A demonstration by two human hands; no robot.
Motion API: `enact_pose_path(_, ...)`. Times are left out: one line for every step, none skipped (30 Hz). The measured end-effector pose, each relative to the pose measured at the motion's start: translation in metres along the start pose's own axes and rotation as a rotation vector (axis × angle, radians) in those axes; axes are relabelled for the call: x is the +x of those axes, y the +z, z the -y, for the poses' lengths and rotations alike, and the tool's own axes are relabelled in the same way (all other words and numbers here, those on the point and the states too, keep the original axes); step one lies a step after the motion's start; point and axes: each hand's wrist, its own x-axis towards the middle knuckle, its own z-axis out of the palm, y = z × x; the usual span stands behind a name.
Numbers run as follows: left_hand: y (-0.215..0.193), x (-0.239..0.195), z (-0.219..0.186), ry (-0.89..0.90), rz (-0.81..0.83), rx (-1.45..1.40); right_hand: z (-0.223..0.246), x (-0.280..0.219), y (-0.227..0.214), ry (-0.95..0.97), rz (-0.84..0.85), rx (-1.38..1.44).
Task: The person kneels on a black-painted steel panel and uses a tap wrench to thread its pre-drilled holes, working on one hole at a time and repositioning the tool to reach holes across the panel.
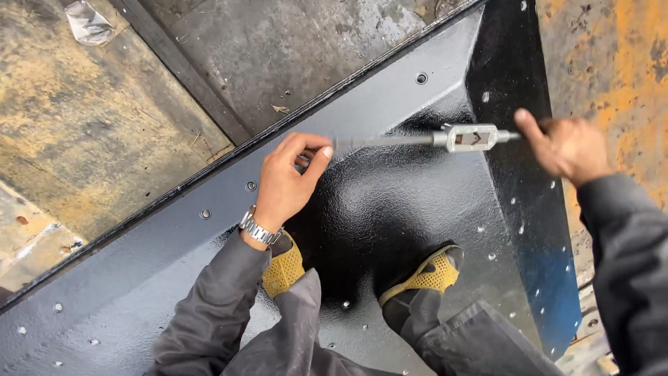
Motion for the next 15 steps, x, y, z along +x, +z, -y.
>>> enact_pose_path(0.001, 0.001, 0.005, -0.003, 0.017, -0.002, 0.004, -0.028, 0.040, 0.014, 0.009, 0.005)
enact_pose_path(0.005, 0.003, 0.009, 0.001, 0.026, -0.005, 0.008, -0.057, 0.081, 0.122, 0.195, 0.592)
enact_pose_path(0.007, 0.004, 0.014, 0.005, 0.034, -0.008, 0.014, -0.087, 0.122, 0.224, 0.370, 1.184)
enact_pose_path(0.004, 0.003, 0.012, -0.004, 0.018, 0.006, 0.067, -0.102, 0.124, 0.204, 0.386, 1.183)
enact_pose_path(0.001, 0.002, 0.011, 0.002, -0.016, 0.003, 0.119, -0.119, 0.124, 0.195, 0.442, 1.550)
enact_pose_path(0.003, 0.009, 0.011, 0.024, -0.042, -0.010, 0.166, -0.133, 0.123, 0.188, 0.475, 1.919)
enact_pose_path(0.003, 0.013, 0.008, 0.032, -0.051, -0.005, 0.203, -0.118, 0.096, 0.173, 0.474, 1.919)
enact_pose_path(0.006, 0.018, 0.002, 0.048, -0.053, -0.041, 0.236, -0.108, 0.067, 0.103, 0.434, 2.092)
enact_pose_path(0.009, 0.022, -0.003, 0.063, -0.055, -0.076, 0.270, -0.098, 0.039, 0.026, 0.392, 2.262)
enact_pose_path(0.005, 0.023, -0.007, 0.061, -0.064, -0.071, 0.271, -0.065, 0.015, 0.020, 0.403, 2.259)
enact_pose_path(0.001, 0.024, -0.010, 0.083, -0.069, -0.073, 0.273, -0.031, -0.009, -0.086, 0.317, 2.262)
enact_pose_path(-0.002, 0.020, -0.014, 0.095, -0.065, -0.076, 0.274, -0.003, -0.030, -0.177, 0.234, 2.264)
enact_pose_path(-0.007, 0.013, -0.015, 0.083, -0.066, -0.073, 0.248, 0.037, -0.022, -0.168, 0.246, 2.265)
enact_pose_path(-0.011, 0.010, -0.017, 0.084, -0.062, -0.067, 0.224, 0.078, -0.022, -0.261, -0.044, 2.061)
enact_pose_path(-0.015, 0.007, -0.019, 0.085, -0.057, -0.061, 0.206, 0.121, -0.031, -0.341, -0.313, 1.831)
